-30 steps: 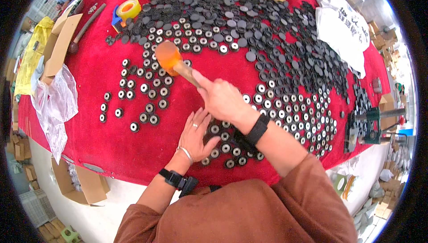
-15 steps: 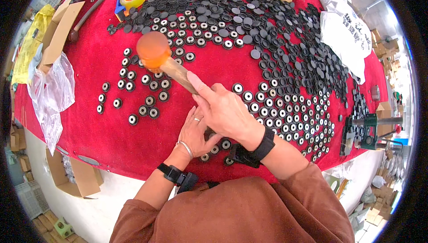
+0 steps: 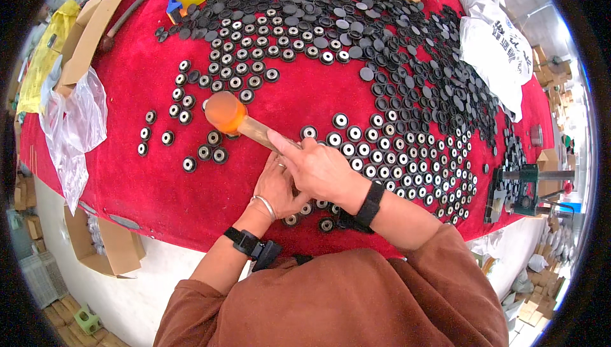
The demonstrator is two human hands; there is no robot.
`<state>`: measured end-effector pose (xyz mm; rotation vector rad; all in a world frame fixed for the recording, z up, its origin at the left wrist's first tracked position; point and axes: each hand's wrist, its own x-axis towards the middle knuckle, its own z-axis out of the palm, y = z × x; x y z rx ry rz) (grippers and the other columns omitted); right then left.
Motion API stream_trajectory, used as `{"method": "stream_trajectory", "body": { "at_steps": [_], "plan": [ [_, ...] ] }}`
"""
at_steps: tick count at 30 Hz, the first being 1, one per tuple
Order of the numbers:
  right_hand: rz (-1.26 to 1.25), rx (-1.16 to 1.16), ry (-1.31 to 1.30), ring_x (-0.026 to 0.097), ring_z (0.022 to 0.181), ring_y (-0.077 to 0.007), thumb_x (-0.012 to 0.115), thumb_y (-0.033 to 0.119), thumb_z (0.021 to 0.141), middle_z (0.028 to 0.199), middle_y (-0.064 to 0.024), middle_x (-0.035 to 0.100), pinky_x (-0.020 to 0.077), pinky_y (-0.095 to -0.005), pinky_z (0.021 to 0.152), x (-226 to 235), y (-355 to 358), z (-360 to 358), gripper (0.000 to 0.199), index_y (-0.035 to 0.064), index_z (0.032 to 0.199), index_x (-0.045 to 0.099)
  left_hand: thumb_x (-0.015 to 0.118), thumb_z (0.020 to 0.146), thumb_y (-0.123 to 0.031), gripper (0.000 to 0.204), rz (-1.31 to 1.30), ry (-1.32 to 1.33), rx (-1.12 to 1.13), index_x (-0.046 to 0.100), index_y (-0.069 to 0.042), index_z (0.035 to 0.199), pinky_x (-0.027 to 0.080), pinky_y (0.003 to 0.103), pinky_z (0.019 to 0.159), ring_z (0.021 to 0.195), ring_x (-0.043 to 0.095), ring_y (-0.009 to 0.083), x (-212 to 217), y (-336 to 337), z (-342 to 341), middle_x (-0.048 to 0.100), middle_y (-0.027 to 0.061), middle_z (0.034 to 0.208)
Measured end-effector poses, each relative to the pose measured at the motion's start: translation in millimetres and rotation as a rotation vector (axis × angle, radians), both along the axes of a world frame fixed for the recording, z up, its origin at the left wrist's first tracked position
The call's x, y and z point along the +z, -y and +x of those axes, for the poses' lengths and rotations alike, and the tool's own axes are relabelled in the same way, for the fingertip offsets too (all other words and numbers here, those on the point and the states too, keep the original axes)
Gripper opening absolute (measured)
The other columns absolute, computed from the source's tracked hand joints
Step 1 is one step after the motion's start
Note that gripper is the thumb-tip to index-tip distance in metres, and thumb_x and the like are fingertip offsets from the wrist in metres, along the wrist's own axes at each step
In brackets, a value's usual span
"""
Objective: The person is using a mallet to tap circular rubber or plastic components into place, likely assembling or finishing industrial parts.
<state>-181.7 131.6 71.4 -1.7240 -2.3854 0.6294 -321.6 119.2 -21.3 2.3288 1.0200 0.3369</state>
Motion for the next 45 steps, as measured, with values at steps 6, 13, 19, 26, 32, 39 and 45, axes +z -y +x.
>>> {"method": "stream_trajectory", "body": {
  "at_steps": [6,13,19,26,32,39,45],
  "plan": [
    [0.022,-0.162,-0.555,0.068,0.092,-0.0347,0.057,0.008,0.093,0.104,-0.0245,0.066,0.0534,-0.0396,0.080,2,11,30,0.053,0.0128,0.144,0.042,0.066,0.083,-0.042,0.067,0.136,0.289,0.087,0.050,0.003,0.129,0.020,0.052,0.116,0.139,0.032,0.0373,2,1,-12,0.044,0.0244,0.140],
    [-0.178,-0.660,-0.817,0.051,0.068,-0.0037,0.053,0.009,0.097,0.085,0.0027,0.057,0.0451,-0.0195,0.060,20,27,84,0.052,0.0109,0.147,0.039,0.056,0.092,-0.035,0.064,0.337,-0.133,0.418,0.041,0.008,0.136,0.024,0.048,0.115,0.138,0.031,0.0417,-5,-68,-30,0.036,0.0271,0.146],
    [-0.164,-0.781,-0.902,0.048,0.059,-0.0029,0.052,0.012,0.098,0.076,0.0048,0.053,0.0419,-0.0187,0.053,10,40,99,0.053,0.0136,0.149,0.036,0.061,0.089,-0.031,0.062,0.113,0.145,0.170,0.044,0.009,0.134,0.027,0.047,0.113,0.135,0.036,0.0426,10,-49,-20,0.041,0.0285,0.142],
    [-0.167,-0.790,-0.882,0.048,0.058,-0.0035,0.052,0.014,0.099,0.077,0.0035,0.053,0.0427,-0.0192,0.053,8,43,102,0.053,0.0133,0.150,0.035,0.057,0.091,-0.034,0.067,0.339,-0.016,0.244,0.036,0.004,0.141,0.022,0.051,0.115,0.140,0.028,0.0405,12,-101,5,0.032,0.0255,0.149],
    [-0.170,-0.788,-0.879,0.047,0.057,-0.0033,0.051,0.013,0.098,0.075,0.0041,0.053,0.0421,-0.0196,0.052,9,47,101,0.054,0.0127,0.150,0.035,0.055,0.090,-0.044,0.067,0.332,-0.196,0.267,0.042,-0.001,0.140,0.022,0.049,0.115,0.138,0.032,0.0371,2,-118,14,0.036,0.0199,0.149],
    [-0.182,-0.811,-0.910,0.046,0.056,-0.0028,0.051,0.011,0.099,0.073,0.0046,0.052,0.0420,-0.0191,0.052,3,47,102,0.053,0.0142,0.149,0.036,0.060,0.085,-0.045,0.068,0.163,-0.001,-0.043,0.049,0.001,0.134,0.024,0.053,0.112,0.134,0.036,0.0376,14,-57,15,0.041,0.0200,0.144],
    [-0.278,-0.801,-0.968,0.048,0.057,-0.0038,0.048,0.018,0.101,0.077,0.0020,0.055,0.0448,-0.0193,0.051,4,46,89,0.051,0.0134,0.150,0.034,0.063,0.083,-0.045,0.069,0.039,0.134,-0.111,0.049,0.002,0.133,0.022,0.053,0.114,0.136,0.036,0.0375,25,-23,13,0.045,0.0205,0.142]
  ]
}}
